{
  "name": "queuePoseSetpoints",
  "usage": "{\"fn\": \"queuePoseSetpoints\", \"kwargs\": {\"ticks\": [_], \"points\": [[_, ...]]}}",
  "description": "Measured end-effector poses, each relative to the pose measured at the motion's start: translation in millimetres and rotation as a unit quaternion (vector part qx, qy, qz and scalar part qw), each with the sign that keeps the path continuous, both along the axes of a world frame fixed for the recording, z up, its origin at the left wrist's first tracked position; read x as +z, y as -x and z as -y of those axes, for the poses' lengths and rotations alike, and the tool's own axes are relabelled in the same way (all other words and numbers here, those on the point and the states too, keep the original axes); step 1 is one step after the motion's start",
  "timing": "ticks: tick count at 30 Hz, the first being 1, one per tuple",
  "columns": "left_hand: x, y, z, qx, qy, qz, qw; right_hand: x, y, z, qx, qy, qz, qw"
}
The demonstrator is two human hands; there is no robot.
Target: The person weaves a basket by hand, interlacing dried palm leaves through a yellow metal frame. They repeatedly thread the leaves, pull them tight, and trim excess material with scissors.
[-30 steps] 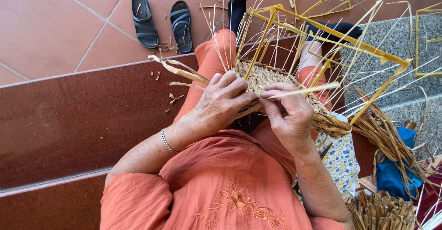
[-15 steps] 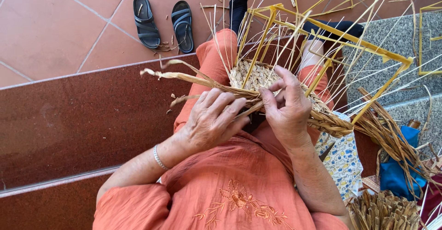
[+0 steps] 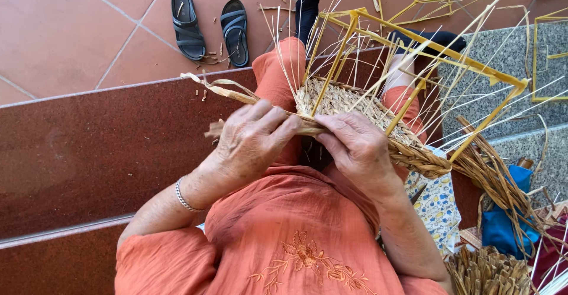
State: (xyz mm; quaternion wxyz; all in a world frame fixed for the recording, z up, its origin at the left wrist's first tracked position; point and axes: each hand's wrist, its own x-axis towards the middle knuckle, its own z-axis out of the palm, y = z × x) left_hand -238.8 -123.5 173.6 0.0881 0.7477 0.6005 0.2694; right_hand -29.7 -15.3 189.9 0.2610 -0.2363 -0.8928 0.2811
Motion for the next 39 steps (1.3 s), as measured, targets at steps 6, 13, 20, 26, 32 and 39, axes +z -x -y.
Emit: {"fn": "queuePoseSetpoints", "kwargs": {"ticks": [6,13,20,26,32,39], "points": [[19,-11,-5,-0.007,-0.25,-0.12,0.961,-25,6,6,-0.142,0.05,-0.032,0.988],[-62,-14,-54,0.021,0.06,0.32,0.945,-38,14,7,-0.189,0.022,-0.069,0.979],[-75,-7,-66,-0.048,0.262,0.618,0.739,-34,19,1,-0.099,-0.091,0.052,0.99],[-83,-17,-56,0.008,0.189,0.805,0.562,-25,12,-4,-0.076,0.01,0.02,0.997],[-93,-13,-28,-0.007,0.179,0.868,0.463,-24,0,1,-0.143,0.102,-0.039,0.984],[-101,-17,-39,0.093,0.144,0.849,0.499,-28,-6,1,-0.099,0.051,-0.057,0.992]]}}
